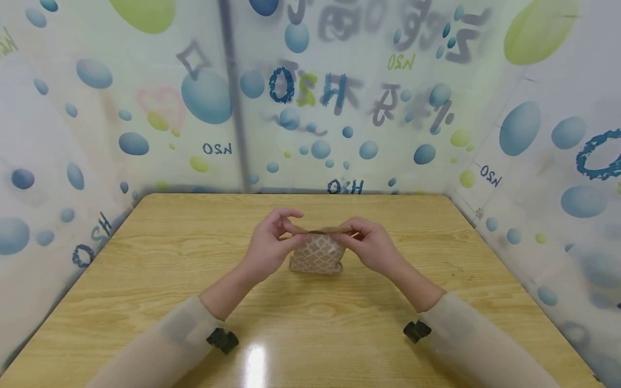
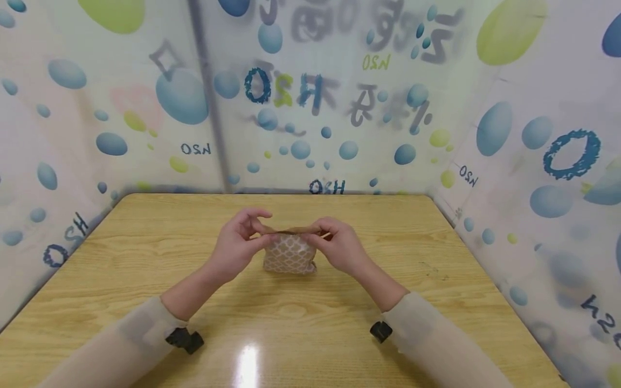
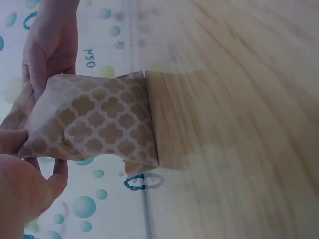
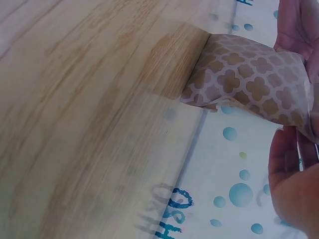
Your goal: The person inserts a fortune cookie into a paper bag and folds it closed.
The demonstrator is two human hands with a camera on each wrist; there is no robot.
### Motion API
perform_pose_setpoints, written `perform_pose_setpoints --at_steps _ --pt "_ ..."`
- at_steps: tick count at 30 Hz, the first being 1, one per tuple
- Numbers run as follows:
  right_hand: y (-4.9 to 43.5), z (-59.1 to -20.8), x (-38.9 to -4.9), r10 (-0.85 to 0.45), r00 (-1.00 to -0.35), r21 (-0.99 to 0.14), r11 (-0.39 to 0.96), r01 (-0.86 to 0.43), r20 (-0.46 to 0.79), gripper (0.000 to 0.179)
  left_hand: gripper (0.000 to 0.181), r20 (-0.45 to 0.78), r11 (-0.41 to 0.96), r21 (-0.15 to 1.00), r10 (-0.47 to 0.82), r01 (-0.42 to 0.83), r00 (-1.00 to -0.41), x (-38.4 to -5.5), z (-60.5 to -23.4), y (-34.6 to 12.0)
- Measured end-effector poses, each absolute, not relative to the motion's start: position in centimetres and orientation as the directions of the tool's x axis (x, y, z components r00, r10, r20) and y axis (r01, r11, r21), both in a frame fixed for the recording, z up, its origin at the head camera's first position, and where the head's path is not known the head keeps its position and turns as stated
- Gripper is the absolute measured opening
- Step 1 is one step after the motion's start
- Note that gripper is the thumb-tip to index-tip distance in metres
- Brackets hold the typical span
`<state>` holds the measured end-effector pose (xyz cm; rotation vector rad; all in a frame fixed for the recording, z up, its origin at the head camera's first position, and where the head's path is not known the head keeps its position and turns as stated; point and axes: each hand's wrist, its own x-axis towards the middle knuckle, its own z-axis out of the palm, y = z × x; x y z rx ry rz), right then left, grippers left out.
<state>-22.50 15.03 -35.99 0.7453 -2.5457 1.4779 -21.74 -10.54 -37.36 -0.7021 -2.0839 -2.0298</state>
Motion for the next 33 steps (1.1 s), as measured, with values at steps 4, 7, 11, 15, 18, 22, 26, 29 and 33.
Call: perform_pose_setpoints --at_steps 4,7,11,15,18,22,26,29,33 --pt "14.95 -35.92 -22.33 -0.390 -0.863 -0.803 0.371 -0.467 0.322 0.009 0.042 0.375 -0.054 0.926 0.239 0.373 -0.896 -21.66 -37.19 -10.36" --pt "14.90 -35.91 -22.28 -0.406 -0.862 -0.814 0.359 -0.456 0.304 0.010 0.039 0.342 -0.002 0.936 0.249 0.352 -0.906 -21.62 -37.24 -10.37" --pt "14.86 -35.94 -22.29 -0.415 -0.869 -0.818 0.377 -0.435 0.271 0.009 0.034 0.311 0.085 0.936 0.249 0.341 -0.917 -21.58 -37.43 -10.52" --pt "14.91 -36.09 -22.41 -0.393 -0.871 -0.778 0.430 -0.457 0.294 0.010 0.028 0.317 0.096 0.934 0.229 0.345 -0.921 -21.53 -37.48 -10.60" --pt "15.06 -36.10 -22.44 -0.393 -0.861 -0.751 0.447 -0.486 0.323 0.013 0.029 0.337 0.086 0.929 0.214 0.361 -0.917 -21.55 -37.37 -10.57" --pt "15.24 -35.93 -22.45 -0.431 -0.844 -0.768 0.405 -0.496 0.318 0.012 0.036 0.338 0.052 0.932 0.227 0.358 -0.913 -21.66 -37.02 -10.36" --pt "15.14 -35.77 -22.39 -0.447 -0.847 -0.793 0.384 -0.473 0.289 0.010 0.038 0.317 0.053 0.939 0.253 0.340 -0.914 -21.86 -37.08 -10.50" --pt "15.10 -35.77 -22.45 -0.441 -0.853 -0.791 0.398 -0.466 0.281 0.011 0.033 0.310 0.090 0.935 0.264 0.343 -0.914 -22.02 -37.29 -10.87" --pt "15.35 -35.74 -22.60 -0.424 -0.859 -0.780 0.418 -0.466 0.286 0.009 0.027 0.304 0.150 0.924 0.264 0.351 -0.915 -21.95 -36.99 -11.13"
